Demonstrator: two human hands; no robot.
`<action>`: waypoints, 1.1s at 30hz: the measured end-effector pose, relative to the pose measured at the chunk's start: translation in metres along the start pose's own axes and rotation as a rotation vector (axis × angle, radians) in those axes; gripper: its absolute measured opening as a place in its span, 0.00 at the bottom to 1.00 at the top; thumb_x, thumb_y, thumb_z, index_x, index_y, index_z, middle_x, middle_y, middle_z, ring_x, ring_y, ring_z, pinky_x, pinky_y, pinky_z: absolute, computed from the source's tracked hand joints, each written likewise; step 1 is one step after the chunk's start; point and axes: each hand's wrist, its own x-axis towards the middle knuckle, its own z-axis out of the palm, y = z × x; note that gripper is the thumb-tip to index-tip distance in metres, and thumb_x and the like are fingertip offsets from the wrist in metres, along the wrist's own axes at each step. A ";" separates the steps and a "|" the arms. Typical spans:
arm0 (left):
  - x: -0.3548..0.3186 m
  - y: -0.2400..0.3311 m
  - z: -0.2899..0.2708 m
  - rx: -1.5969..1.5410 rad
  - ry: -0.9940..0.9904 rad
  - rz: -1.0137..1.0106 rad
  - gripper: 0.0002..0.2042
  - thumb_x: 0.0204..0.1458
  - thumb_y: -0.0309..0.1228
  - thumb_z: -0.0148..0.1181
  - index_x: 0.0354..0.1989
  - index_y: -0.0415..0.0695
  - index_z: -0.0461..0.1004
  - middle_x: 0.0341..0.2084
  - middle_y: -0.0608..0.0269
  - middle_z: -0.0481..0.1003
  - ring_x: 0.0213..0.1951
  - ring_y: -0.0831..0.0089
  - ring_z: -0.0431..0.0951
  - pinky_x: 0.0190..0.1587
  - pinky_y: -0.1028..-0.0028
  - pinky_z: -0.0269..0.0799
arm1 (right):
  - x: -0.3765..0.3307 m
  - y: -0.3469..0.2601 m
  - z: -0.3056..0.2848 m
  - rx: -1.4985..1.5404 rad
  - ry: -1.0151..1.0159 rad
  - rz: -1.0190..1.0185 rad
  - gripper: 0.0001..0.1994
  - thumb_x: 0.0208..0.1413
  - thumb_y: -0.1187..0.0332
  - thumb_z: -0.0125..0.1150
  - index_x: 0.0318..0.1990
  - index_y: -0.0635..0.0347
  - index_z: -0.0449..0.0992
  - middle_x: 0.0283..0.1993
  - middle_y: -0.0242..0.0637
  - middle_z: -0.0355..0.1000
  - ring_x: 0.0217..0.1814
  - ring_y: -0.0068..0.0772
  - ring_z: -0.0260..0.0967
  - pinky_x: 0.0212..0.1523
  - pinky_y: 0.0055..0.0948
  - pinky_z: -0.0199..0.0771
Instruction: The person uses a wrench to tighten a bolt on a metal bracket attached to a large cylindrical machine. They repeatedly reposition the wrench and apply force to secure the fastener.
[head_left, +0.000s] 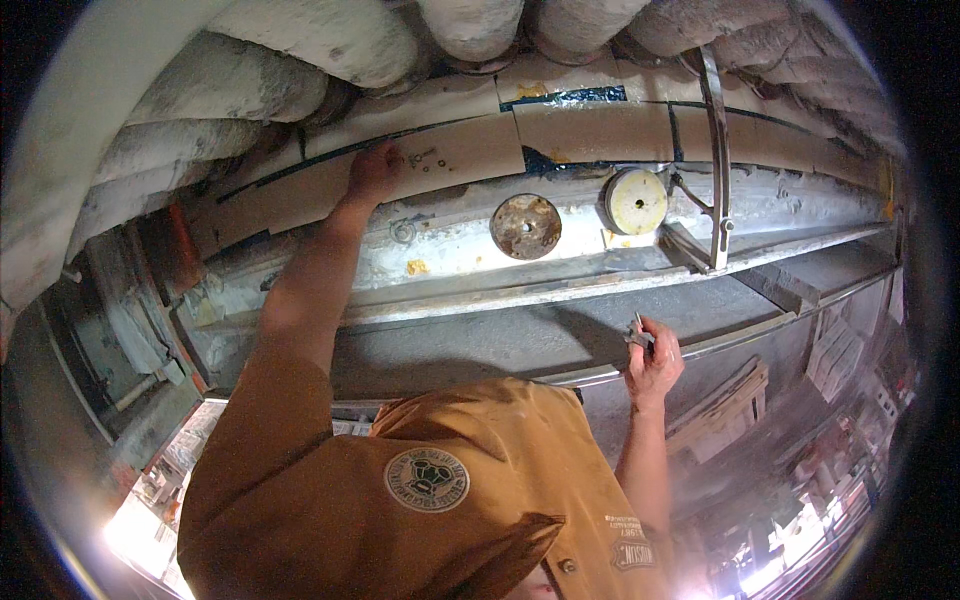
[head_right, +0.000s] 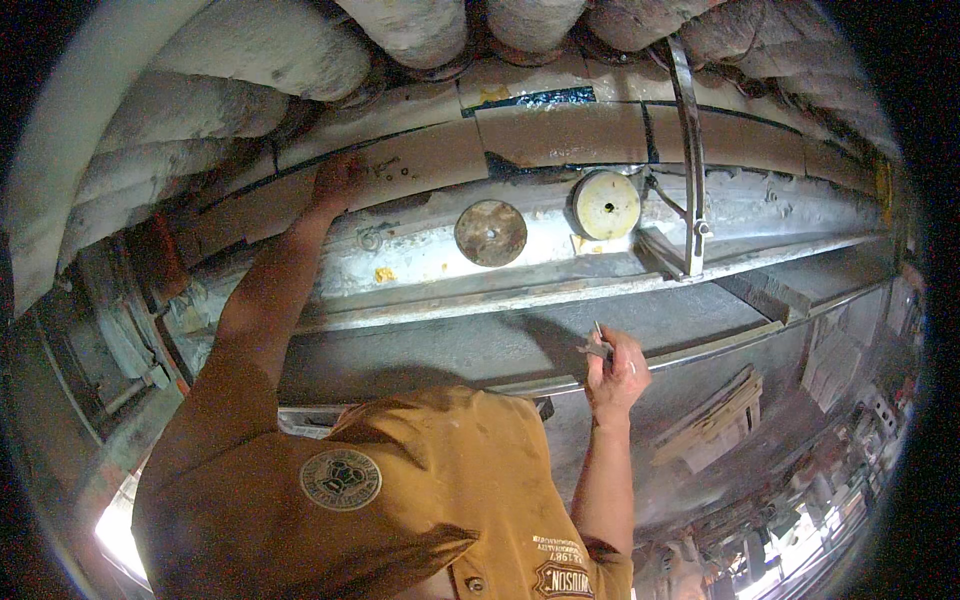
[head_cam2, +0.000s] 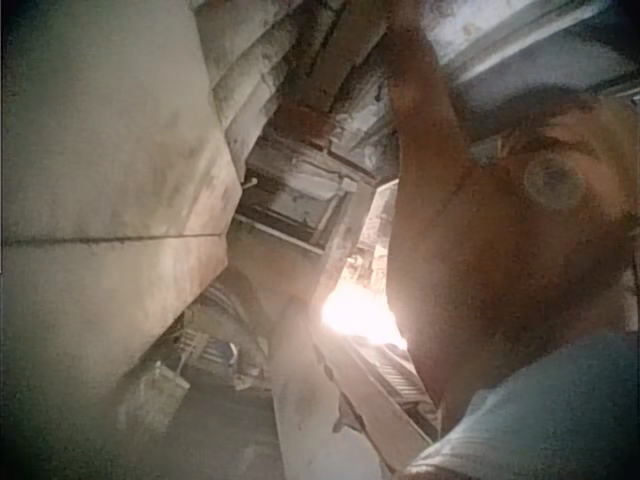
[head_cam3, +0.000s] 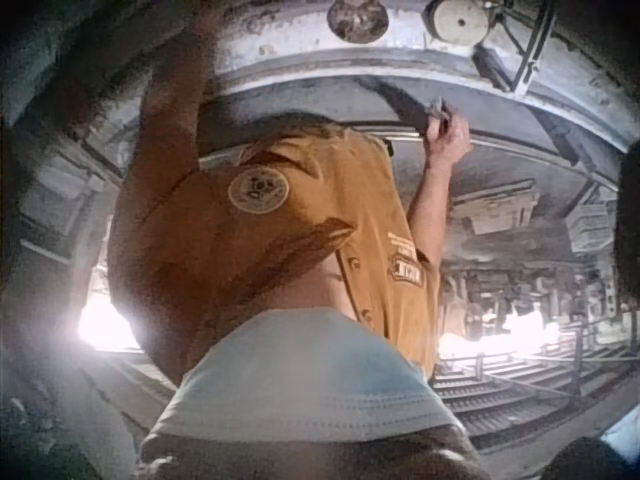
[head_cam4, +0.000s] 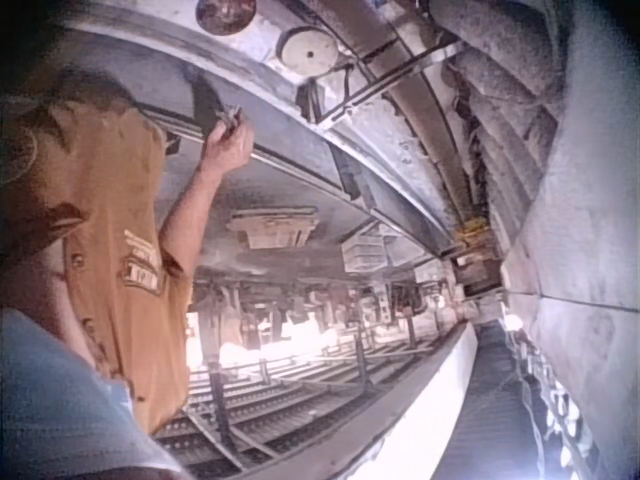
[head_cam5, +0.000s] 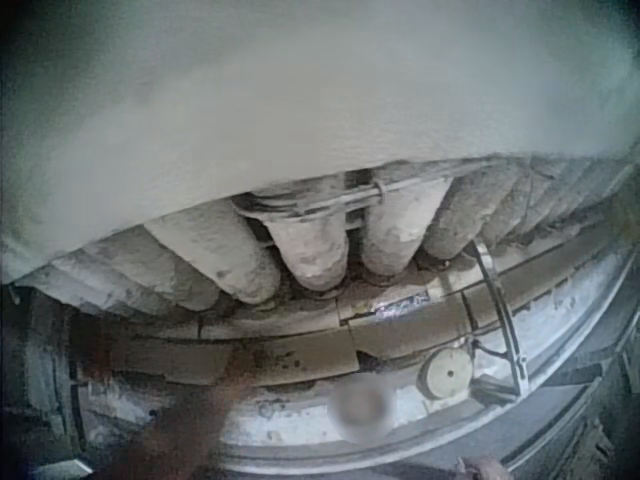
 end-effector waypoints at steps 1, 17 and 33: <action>0.001 0.001 0.000 -0.009 -0.003 0.013 0.08 0.46 0.31 0.52 0.33 0.44 0.72 0.27 0.55 0.75 0.33 0.60 0.76 0.35 0.66 0.69 | 0.001 0.000 0.001 -0.017 -0.003 0.017 0.08 0.44 0.70 0.59 0.33 0.59 0.73 0.31 0.40 0.72 0.31 0.40 0.71 0.32 0.32 0.70; -0.005 -0.002 0.006 -0.091 -0.028 -0.015 0.05 0.44 0.28 0.54 0.31 0.44 0.72 0.28 0.58 0.74 0.36 0.59 0.74 0.44 0.63 0.66 | 0.004 -0.001 0.002 -0.033 0.023 0.035 0.08 0.44 0.66 0.58 0.32 0.57 0.74 0.28 0.38 0.71 0.27 0.39 0.69 0.29 0.33 0.69; -0.024 0.034 0.030 -0.017 0.085 0.037 0.07 0.45 0.32 0.54 0.32 0.47 0.74 0.29 0.58 0.76 0.35 0.59 0.76 0.40 0.65 0.69 | 0.003 -0.001 0.002 -0.072 0.012 0.065 0.09 0.42 0.66 0.58 0.33 0.55 0.74 0.28 0.37 0.71 0.29 0.40 0.69 0.30 0.32 0.69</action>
